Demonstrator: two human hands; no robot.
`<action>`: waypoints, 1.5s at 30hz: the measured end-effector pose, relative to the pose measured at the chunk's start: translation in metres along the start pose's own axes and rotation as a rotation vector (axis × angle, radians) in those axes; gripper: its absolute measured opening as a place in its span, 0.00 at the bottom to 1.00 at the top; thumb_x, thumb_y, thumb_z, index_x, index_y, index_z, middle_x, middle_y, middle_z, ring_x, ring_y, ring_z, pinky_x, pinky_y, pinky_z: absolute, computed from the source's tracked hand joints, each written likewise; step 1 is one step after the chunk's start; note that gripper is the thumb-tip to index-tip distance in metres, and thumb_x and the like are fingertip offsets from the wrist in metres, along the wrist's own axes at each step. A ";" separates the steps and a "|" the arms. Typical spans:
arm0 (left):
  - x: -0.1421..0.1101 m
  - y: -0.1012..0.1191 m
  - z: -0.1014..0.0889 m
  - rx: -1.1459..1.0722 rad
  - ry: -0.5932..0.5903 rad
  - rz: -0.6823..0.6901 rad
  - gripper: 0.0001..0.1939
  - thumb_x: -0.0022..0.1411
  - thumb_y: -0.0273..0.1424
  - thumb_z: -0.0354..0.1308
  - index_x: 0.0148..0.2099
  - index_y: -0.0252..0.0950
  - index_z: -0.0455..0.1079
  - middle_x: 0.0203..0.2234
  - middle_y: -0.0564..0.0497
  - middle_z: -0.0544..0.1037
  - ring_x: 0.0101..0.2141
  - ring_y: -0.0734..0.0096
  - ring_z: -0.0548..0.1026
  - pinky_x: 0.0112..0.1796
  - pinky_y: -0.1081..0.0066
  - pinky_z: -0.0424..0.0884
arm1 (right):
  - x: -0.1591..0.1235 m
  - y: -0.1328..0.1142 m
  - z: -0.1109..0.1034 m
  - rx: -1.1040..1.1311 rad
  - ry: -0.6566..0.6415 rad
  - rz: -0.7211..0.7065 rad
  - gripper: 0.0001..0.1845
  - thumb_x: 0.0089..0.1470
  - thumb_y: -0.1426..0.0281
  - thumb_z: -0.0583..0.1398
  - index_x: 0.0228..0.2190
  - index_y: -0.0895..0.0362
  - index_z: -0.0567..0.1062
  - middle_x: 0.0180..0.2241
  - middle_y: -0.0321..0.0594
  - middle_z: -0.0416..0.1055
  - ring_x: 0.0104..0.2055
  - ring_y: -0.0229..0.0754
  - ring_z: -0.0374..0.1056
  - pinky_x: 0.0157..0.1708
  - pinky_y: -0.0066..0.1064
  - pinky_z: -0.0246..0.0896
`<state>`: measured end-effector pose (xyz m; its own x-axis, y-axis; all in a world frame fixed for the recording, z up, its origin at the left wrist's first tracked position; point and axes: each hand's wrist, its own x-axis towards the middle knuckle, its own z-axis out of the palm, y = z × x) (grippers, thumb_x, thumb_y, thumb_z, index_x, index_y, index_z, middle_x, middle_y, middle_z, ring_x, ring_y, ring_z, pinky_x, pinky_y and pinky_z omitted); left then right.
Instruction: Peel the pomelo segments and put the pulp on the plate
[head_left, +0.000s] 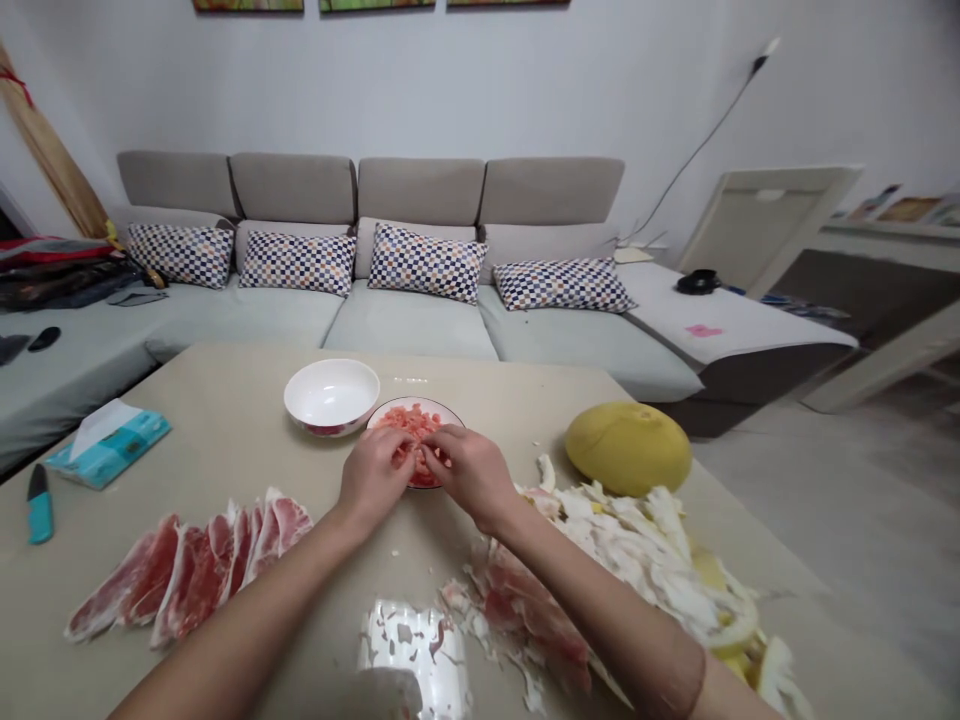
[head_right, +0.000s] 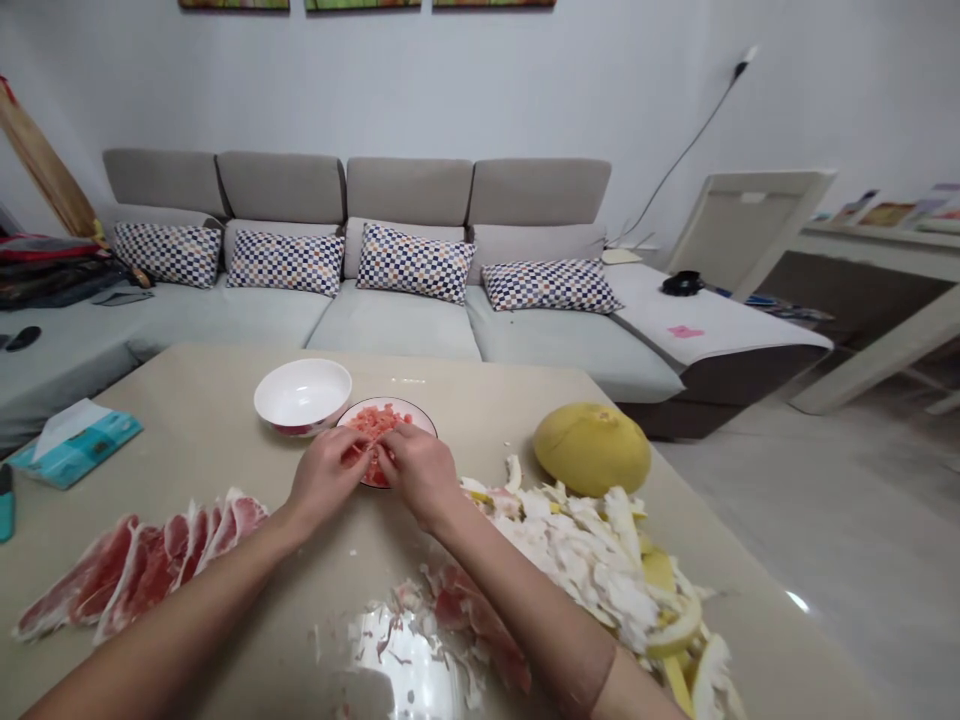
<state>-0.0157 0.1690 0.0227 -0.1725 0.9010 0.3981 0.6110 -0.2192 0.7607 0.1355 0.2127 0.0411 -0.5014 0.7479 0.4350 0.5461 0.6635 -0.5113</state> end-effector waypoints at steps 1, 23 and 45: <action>0.000 0.001 0.000 -0.001 -0.004 0.000 0.06 0.57 0.28 0.58 0.36 0.40 0.75 0.35 0.46 0.79 0.43 0.55 0.72 0.48 0.59 0.64 | 0.000 -0.001 0.001 -0.006 0.004 0.011 0.09 0.52 0.73 0.57 0.25 0.55 0.76 0.30 0.42 0.74 0.32 0.43 0.68 0.32 0.29 0.57; 0.054 -0.021 0.004 -0.369 0.009 -0.432 0.22 0.49 0.41 0.65 0.45 0.35 0.72 0.32 0.49 0.77 0.33 0.66 0.74 0.33 0.71 0.67 | -0.044 0.043 -0.054 0.195 -0.036 0.421 0.16 0.50 0.67 0.51 0.13 0.55 0.60 0.13 0.30 0.54 0.17 0.35 0.54 0.19 0.26 0.47; -0.139 0.046 -0.056 -1.454 -0.510 -0.841 0.11 0.65 0.36 0.54 0.45 0.36 0.71 0.40 0.45 0.76 0.43 0.64 0.74 0.47 0.65 0.67 | -0.122 -0.084 -0.022 0.392 -0.296 0.186 0.16 0.49 0.72 0.67 0.42 0.52 0.76 0.38 0.41 0.75 0.39 0.44 0.70 0.40 0.35 0.66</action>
<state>-0.0075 0.0128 0.0311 0.3614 0.8898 -0.2786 -0.6835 0.4561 0.5700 0.1659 0.0658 0.0471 -0.6187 0.7777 0.1110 0.3807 0.4204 -0.8236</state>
